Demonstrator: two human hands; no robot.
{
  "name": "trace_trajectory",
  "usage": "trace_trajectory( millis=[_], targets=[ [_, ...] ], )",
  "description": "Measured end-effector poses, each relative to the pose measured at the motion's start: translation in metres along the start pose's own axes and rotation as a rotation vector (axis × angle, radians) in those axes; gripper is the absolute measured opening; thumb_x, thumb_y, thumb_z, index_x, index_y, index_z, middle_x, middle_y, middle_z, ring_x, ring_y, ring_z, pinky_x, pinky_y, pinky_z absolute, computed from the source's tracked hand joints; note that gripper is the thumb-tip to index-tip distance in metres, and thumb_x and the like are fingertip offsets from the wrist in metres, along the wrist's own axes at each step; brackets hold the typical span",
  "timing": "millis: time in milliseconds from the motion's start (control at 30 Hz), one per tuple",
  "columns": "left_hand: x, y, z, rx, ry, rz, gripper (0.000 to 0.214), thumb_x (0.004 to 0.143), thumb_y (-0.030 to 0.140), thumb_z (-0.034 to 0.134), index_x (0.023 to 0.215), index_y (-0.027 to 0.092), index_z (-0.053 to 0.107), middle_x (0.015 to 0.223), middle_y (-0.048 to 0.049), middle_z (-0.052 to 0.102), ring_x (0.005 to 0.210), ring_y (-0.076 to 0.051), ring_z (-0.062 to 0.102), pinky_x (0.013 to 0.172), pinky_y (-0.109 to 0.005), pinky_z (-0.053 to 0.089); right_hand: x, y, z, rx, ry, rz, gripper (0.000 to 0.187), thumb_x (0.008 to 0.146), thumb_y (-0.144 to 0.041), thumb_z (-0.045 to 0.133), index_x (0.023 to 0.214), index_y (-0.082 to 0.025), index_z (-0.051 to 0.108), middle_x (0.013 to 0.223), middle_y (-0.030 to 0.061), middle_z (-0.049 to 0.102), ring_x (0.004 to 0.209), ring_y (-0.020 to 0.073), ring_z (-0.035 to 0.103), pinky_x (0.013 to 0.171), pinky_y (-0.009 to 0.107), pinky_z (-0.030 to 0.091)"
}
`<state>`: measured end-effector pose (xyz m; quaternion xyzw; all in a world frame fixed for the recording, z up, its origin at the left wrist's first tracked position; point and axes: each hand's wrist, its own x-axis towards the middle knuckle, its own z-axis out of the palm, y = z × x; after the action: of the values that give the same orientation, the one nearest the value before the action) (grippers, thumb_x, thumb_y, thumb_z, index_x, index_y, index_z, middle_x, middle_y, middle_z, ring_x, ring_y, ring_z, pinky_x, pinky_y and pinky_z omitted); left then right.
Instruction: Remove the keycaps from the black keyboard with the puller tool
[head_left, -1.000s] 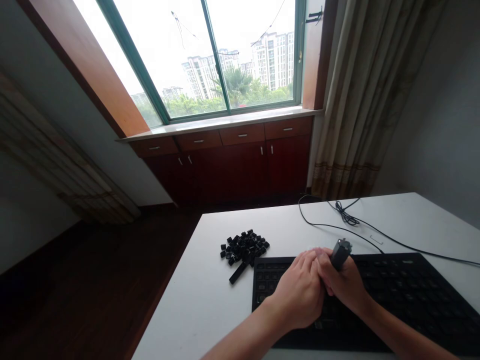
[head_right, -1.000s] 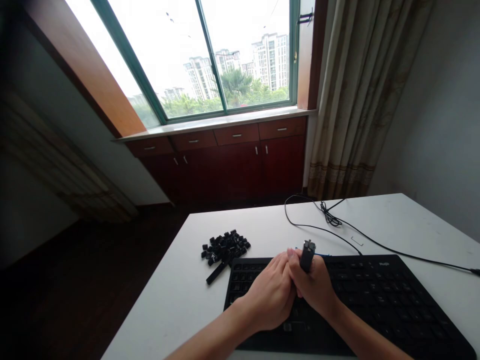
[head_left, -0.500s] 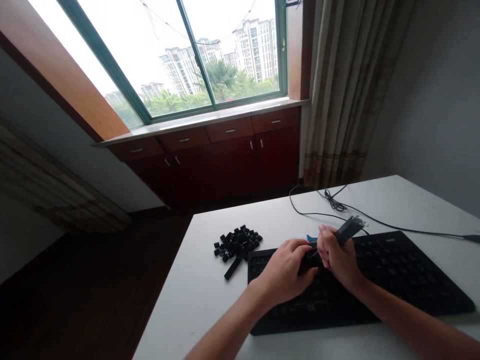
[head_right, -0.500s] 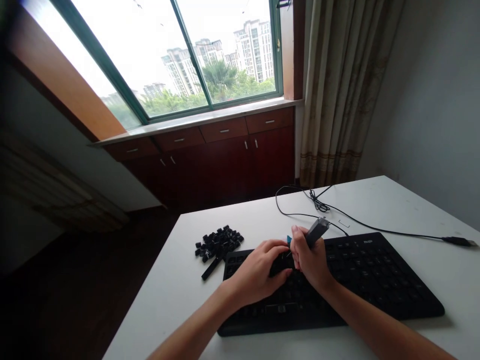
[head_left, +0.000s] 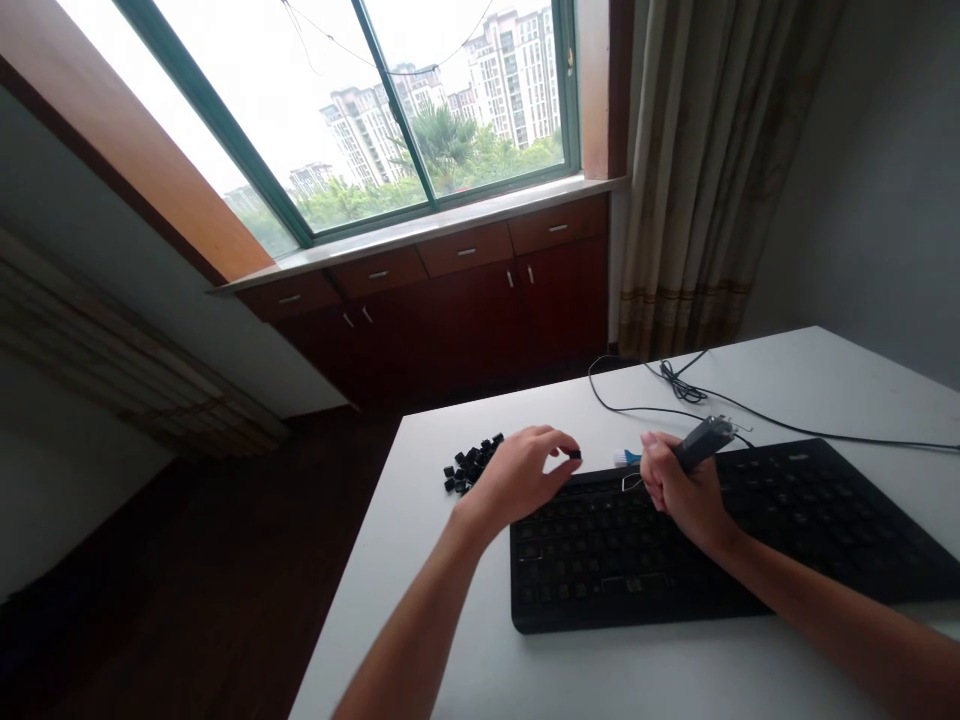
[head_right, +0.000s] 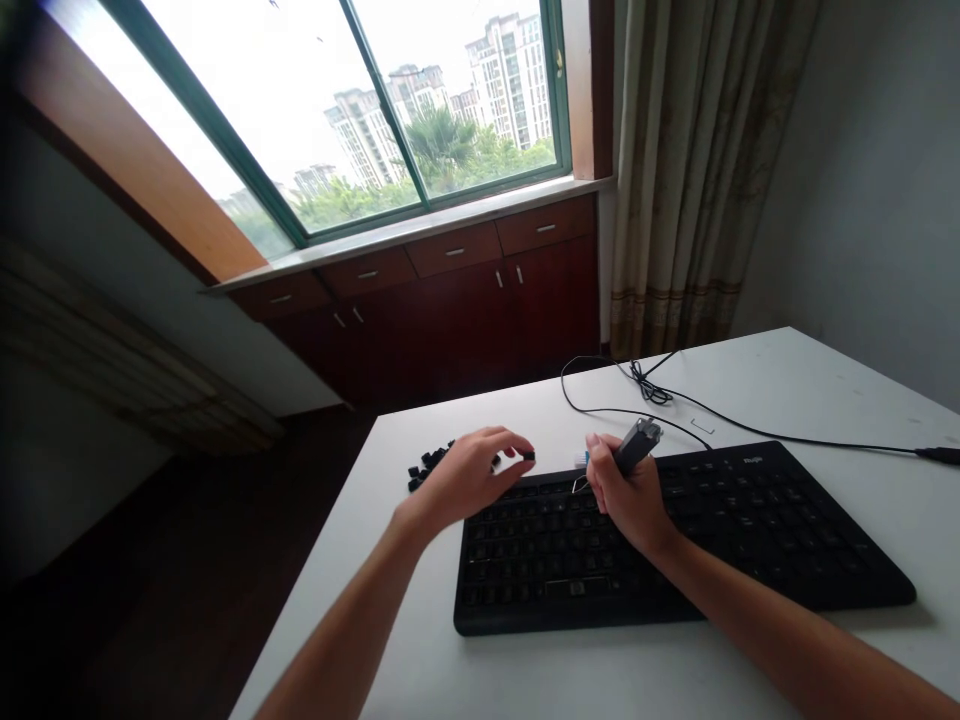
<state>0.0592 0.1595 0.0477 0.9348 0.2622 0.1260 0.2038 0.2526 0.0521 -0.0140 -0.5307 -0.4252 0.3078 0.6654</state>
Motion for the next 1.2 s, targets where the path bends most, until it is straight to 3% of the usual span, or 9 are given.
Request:
trace_trajectory(
  millis=[167,367,533,967,1100,1200],
  targets=[
    [0.007,-0.032,-0.022,0.055,-0.012,-0.073,0.018,0.095,0.030,0.062,0.108,0.025,0.073,0.113,-0.0040,0.069,0.103,-0.022,0.066,0.086,-0.029,0.052,-0.001,0.003,0.000,-0.025,-0.066,0.014,0.054,0.101,-0.044,0.052,0.053,-0.021,0.042,0.043,-0.0054,0.040,0.034,0.0069,0.036,0.036,0.024,0.027],
    [0.023,-0.066,-0.009,0.141,-0.091,-0.200,0.016,0.088,0.030,0.065,0.094,0.022,0.076,0.094,-0.0045,0.073,0.081,-0.021,0.068,0.072,-0.027,0.052,-0.002,0.001,0.001,-0.052,-0.097,0.010,0.052,0.101,-0.043,0.052,0.054,-0.022,0.042,0.042,-0.0058,0.040,0.035,0.0071,0.036,0.037,0.024,0.027],
    [0.022,-0.079,-0.006,0.209,-0.076,-0.257,0.020,0.088,0.036,0.064,0.093,0.022,0.078,0.101,-0.0069,0.072,0.087,-0.023,0.067,0.079,-0.030,0.051,-0.003,0.000,0.000,-0.080,-0.111,0.013,0.053,0.101,-0.042,0.051,0.053,-0.022,0.041,0.042,-0.0055,0.040,0.035,0.0074,0.036,0.038,0.025,0.028],
    [0.023,-0.084,0.002,0.184,-0.063,-0.250,0.031,0.090,0.046,0.062,0.097,0.020,0.076,0.101,-0.0082,0.070,0.088,-0.023,0.067,0.079,-0.029,0.051,-0.001,0.000,-0.001,-0.168,-0.208,0.061,0.052,0.101,-0.045,0.052,0.055,-0.022,0.042,0.042,-0.0054,0.041,0.034,0.0086,0.037,0.037,0.026,0.028],
    [0.024,-0.072,-0.005,0.178,-0.027,-0.192,0.033,0.094,0.046,0.059,0.105,0.019,0.074,0.108,-0.0098,0.069,0.096,-0.025,0.066,0.086,-0.032,0.050,-0.002,-0.001,-0.002,-0.183,-0.256,0.074,0.053,0.100,-0.044,0.053,0.054,-0.022,0.043,0.042,-0.0049,0.042,0.035,0.0086,0.038,0.038,0.026,0.029],
    [0.023,-0.051,-0.011,0.156,-0.033,-0.119,0.032,0.096,0.045,0.057,0.104,0.019,0.074,0.105,-0.0086,0.070,0.094,-0.026,0.067,0.084,-0.033,0.051,-0.002,-0.003,-0.002,-0.190,-0.275,0.070,0.053,0.100,-0.043,0.053,0.052,-0.022,0.043,0.041,-0.0048,0.042,0.035,0.0086,0.037,0.039,0.026,0.029]
  ],
)
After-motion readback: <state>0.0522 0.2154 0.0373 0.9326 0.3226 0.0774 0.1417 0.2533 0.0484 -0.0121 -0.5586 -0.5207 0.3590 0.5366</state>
